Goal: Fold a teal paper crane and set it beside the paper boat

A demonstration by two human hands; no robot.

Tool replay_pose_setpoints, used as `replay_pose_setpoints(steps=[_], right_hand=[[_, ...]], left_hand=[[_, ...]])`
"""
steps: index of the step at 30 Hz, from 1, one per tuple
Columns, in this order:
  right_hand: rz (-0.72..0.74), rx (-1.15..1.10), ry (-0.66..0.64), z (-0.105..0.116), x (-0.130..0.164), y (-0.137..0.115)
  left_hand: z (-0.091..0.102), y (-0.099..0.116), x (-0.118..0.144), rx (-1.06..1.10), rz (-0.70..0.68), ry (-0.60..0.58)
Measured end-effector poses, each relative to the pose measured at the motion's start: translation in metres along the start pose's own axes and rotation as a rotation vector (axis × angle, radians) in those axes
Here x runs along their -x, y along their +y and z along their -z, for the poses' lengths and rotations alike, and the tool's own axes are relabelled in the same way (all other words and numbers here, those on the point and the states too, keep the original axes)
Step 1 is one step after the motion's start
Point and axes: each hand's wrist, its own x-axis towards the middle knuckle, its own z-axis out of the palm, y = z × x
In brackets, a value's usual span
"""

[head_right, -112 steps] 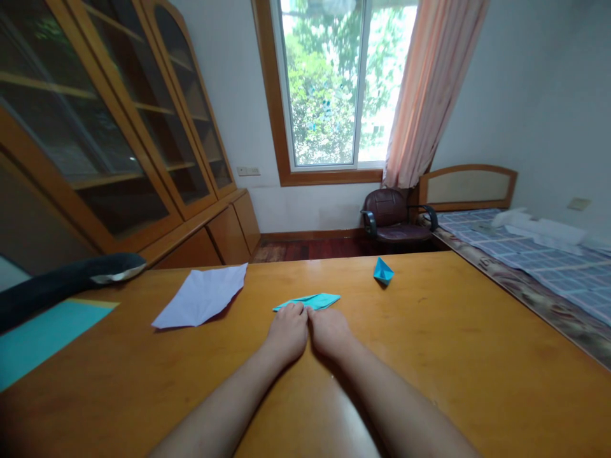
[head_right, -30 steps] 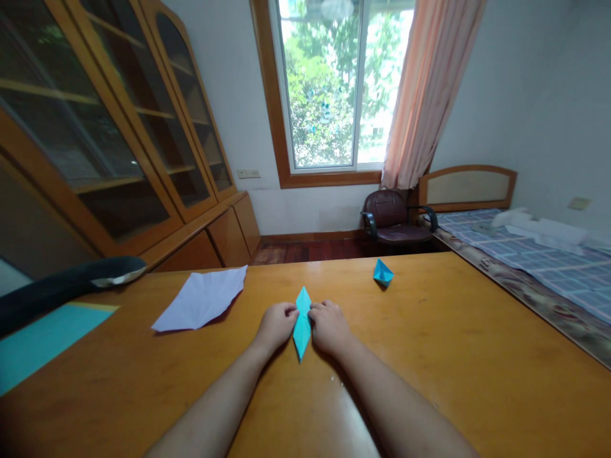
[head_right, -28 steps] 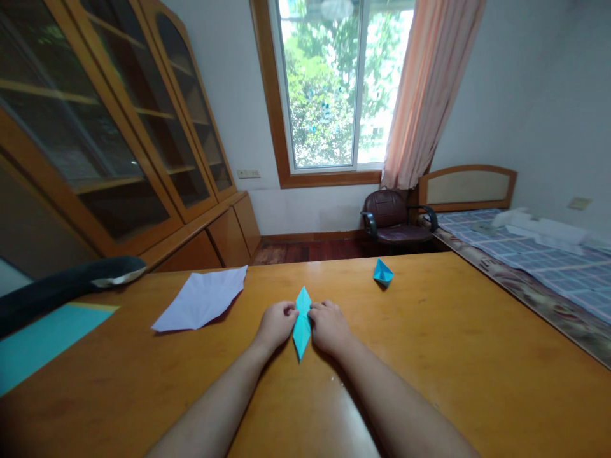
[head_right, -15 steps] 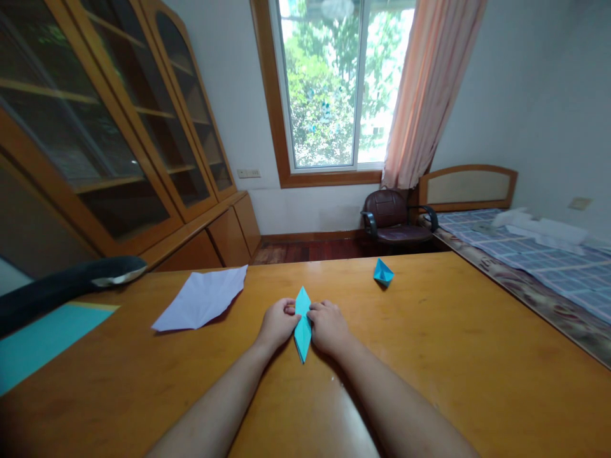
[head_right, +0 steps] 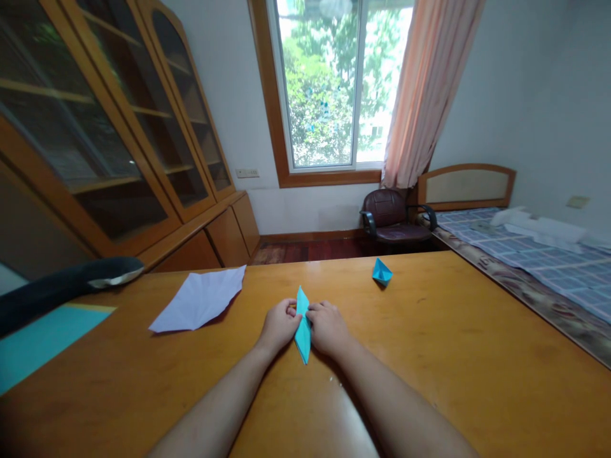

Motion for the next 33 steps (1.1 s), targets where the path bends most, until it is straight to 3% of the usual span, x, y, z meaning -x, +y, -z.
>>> replay_pose_setpoints(steps=[14,33], right_hand=[[-0.044,-0.12,0.093,-0.006,-0.002,0.004],[-0.058,-0.085,0.089,-0.004,-0.002,0.004]], left_hand=[[-0.004,-0.01,0.0,0.095,-0.061,-0.008],[-0.007,-0.013,-0.003,0.105,-0.079,0.01]])
